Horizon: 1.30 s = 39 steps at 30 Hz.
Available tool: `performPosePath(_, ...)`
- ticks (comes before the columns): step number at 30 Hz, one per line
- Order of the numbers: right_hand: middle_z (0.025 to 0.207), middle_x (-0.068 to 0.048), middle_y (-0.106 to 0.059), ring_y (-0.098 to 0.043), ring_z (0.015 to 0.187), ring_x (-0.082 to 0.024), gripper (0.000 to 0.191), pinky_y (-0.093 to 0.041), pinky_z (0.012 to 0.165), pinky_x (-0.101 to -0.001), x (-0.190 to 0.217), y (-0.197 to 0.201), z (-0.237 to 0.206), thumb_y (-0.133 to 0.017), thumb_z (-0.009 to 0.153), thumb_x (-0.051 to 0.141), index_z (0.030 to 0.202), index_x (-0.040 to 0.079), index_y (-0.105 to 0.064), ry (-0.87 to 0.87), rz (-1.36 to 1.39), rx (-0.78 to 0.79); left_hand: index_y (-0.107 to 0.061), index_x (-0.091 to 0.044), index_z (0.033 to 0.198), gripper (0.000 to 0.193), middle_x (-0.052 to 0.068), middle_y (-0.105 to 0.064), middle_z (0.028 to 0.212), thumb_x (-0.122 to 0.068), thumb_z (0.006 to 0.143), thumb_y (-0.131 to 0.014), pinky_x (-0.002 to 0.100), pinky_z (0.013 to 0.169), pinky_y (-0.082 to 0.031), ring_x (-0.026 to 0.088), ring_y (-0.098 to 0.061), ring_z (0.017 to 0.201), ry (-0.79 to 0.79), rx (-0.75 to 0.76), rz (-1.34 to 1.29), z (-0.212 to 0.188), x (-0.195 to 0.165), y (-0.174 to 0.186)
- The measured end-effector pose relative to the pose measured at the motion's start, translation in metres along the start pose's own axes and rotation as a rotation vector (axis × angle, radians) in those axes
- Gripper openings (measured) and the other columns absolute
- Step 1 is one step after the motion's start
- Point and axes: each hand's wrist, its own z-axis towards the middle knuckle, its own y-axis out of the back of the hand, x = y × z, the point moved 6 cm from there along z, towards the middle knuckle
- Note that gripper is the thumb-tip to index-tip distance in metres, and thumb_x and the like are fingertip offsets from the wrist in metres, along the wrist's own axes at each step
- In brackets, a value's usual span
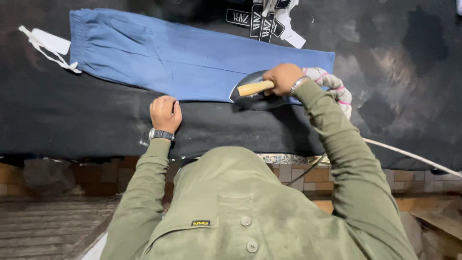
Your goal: The person irons a pair of light blue sweatpants on a table using a steam iron. They repeatedly unfold, iron, fold, and stack the pants, then repeat the process with additional pairs from a plastic bag.
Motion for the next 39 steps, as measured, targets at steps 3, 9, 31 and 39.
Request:
performPosePath(3,0.083,-0.011,-0.072,-0.068,0.082,-0.038,0.027,-0.051,0.069,-0.0514,-0.001,-0.007,-0.017,-0.083,0.076,0.040,0.090,0.019,-0.072,-0.080,0.071,-0.090,-0.066,-0.009,0.094,0.011,0.008,-0.067,0.098,-0.006,0.086,-0.073,0.046,0.081,-0.046,0.033,-0.061,0.091,-0.004,-0.011,0.002,-0.001,0.001,-0.001)
performPosePath(9,0.084,-0.014,-0.071,-0.067,0.083,-0.039,0.036,-0.051,0.073,-0.0492,0.036,-0.003,0.023,-0.087,0.075,0.041,0.095,0.014,-0.073,-0.089,0.232,-0.216,-0.067,-0.006,0.096,0.015,0.011,-0.069,0.099,0.000,0.084,-0.072,0.046,0.083,-0.050,0.034,-0.065,0.095,-0.001,-0.023,-0.137,0.001,0.005,0.009)
performPosePath(31,0.092,-0.022,-0.070,-0.065,0.088,-0.046,0.048,-0.051,0.074,-0.0557,0.098,0.046,0.104,-0.083,0.083,0.044,0.104,0.007,-0.062,-0.171,0.069,-0.332,-0.039,-0.008,0.154,0.072,0.017,-0.064,0.124,-0.008,0.093,-0.077,0.040,0.080,-0.066,0.024,-0.068,0.096,0.848,-0.104,-0.676,0.084,0.201,0.114)
performPosePath(39,0.085,-0.021,-0.069,-0.066,0.082,-0.045,0.039,-0.052,0.073,-0.0540,0.078,0.043,0.125,-0.080,0.084,0.041,0.097,0.008,-0.064,-0.156,0.097,-0.461,-0.042,-0.011,0.151,0.057,0.013,-0.065,0.119,-0.015,0.101,-0.071,0.041,0.068,-0.063,0.029,-0.073,0.084,1.161,0.148,-0.805,0.098,0.231,0.105)
